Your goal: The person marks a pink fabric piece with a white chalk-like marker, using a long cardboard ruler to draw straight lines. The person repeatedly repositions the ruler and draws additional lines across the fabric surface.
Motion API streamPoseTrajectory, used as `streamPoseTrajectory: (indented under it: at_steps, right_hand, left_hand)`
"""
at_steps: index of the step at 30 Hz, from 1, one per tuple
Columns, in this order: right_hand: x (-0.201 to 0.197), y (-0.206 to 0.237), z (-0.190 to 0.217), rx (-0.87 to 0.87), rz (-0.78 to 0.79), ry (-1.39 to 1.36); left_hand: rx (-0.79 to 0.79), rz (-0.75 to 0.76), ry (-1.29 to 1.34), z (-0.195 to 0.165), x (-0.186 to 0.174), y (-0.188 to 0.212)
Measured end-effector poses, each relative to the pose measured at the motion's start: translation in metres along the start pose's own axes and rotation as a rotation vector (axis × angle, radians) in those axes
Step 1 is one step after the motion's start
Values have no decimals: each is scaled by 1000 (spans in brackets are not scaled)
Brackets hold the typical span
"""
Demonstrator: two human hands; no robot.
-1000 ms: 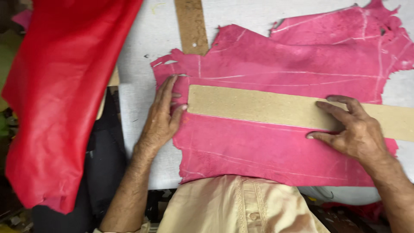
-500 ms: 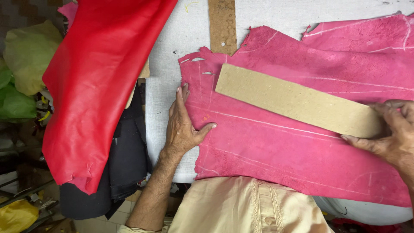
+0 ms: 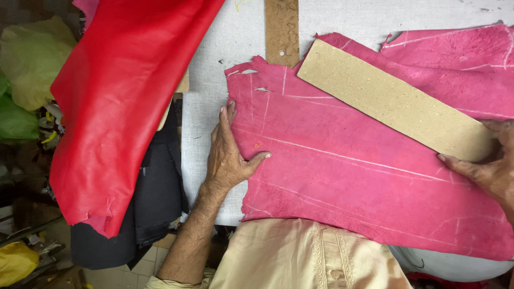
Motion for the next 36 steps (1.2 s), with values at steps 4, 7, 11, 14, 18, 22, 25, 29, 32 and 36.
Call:
streamPoseTrajectory:
  at_steps: [4, 7, 11, 14, 18, 22, 25, 29, 32, 36]
  right_hand:
    - [-5, 1, -10, 217, -24, -25]
    - [4, -4, 18, 286, -39, -523]
    - [46, -30, 117, 218, 336, -1061]
    - [62, -60, 187, 81, 410, -1040]
    - [85, -101, 228, 141, 354, -1044]
    - [128, -138, 231, 467, 229, -1486]
    - [139, -157, 238, 276, 150, -1306]
    - [152, -170, 247, 281, 102, -1027]
    - [151, -178, 254, 274, 36, -1052]
    - [147, -185, 258, 232, -35, -1046]
  left_hand:
    - [-31, 17, 41, -2, -11, -5]
    - [-71, 48, 83, 4, -19, -20]
    - [0, 73, 40, 9, -16, -68]
    - [70, 16, 29, 13, -8, -109]
    - [-4, -28, -55, 26, 6, -131]
    - [-27, -38, -42, 36, 11, -135]
    - [-19, -36, -36, 40, 11, -134]
    - [33, 4, 0, 42, 7, -132]
    - [26, 34, 23, 43, 6, -133]
    - [6, 51, 26, 45, 8, -134]
Point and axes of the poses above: each hand's wrist, its own y-axis away from the middle knuckle, its own x-axis out of the palm, z = x × y, the point moved 7 cm from there along -y, towards the middle knuckle, and after that the axes turned 11 degrees about -x, right-handed, at the moved point
